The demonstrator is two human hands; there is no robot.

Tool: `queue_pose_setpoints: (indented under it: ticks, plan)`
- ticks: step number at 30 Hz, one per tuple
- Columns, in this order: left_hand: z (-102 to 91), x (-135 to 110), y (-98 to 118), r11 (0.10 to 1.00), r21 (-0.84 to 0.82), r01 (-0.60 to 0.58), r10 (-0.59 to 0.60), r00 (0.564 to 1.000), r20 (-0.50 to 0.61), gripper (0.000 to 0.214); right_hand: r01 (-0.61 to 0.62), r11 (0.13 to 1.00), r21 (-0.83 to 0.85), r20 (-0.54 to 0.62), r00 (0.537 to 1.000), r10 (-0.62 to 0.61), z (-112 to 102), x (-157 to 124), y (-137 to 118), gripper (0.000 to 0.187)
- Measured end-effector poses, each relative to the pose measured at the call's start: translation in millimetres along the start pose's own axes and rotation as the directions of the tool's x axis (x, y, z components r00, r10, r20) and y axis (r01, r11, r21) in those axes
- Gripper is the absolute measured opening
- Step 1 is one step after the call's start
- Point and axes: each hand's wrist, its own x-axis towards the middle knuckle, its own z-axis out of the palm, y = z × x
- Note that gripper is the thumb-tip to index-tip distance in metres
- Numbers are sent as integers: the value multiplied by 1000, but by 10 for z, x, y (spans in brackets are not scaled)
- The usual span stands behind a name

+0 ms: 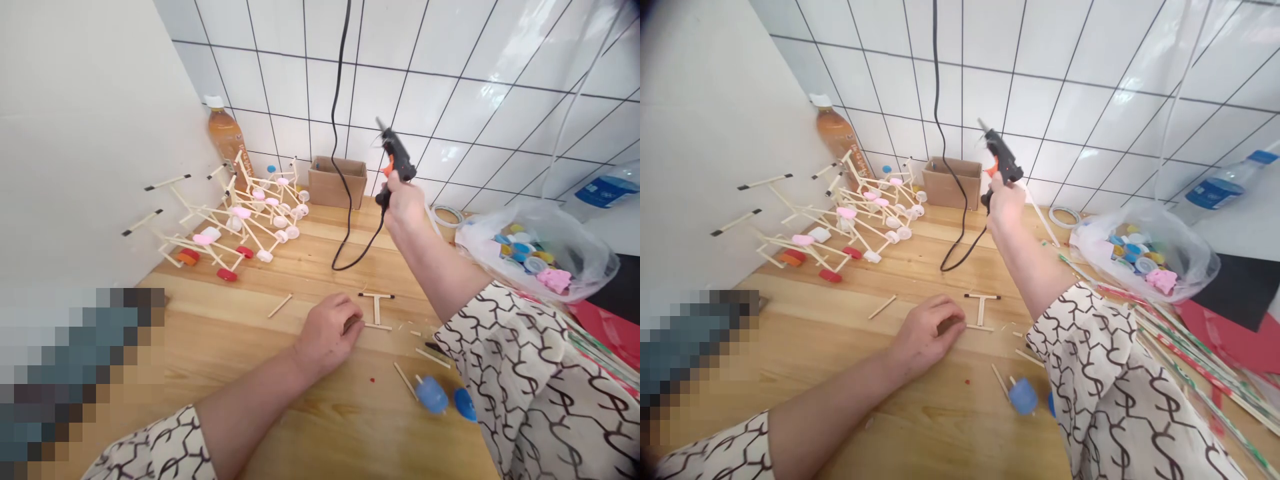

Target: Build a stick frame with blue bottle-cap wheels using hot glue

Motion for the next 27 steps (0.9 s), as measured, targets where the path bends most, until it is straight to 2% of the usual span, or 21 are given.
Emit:
queue_pose_setpoints:
  ticks: [3, 7, 14, 21, 27]
  plan:
    - [0, 2, -7, 1000, -19, 16, -17, 999, -47, 8, -68, 996, -53, 20, 997, 69, -7, -163, 204, 14]
    - [13, 15, -56, 999, -50, 3, -10, 991, -134, 23, -178, 973, -147, 27, 983, 183, -17, -222, 386, 10]
    - [-4, 78, -162, 997, 35, 69, -62, 984, -167, 41, -264, 904, -336, 32, 956, 291, -39, -195, 558, 29]
    - [-56, 130, -192, 992, 28, 123, -116, 978, -171, 43, -249, 835, -490, 29, 953, 302, -124, -217, 686, 31]
    - [-120, 159, -185, 980, -52, 191, -198, 961, -191, 41, -152, 795, -587, 83, 966, 246, -199, -250, 660, 31]
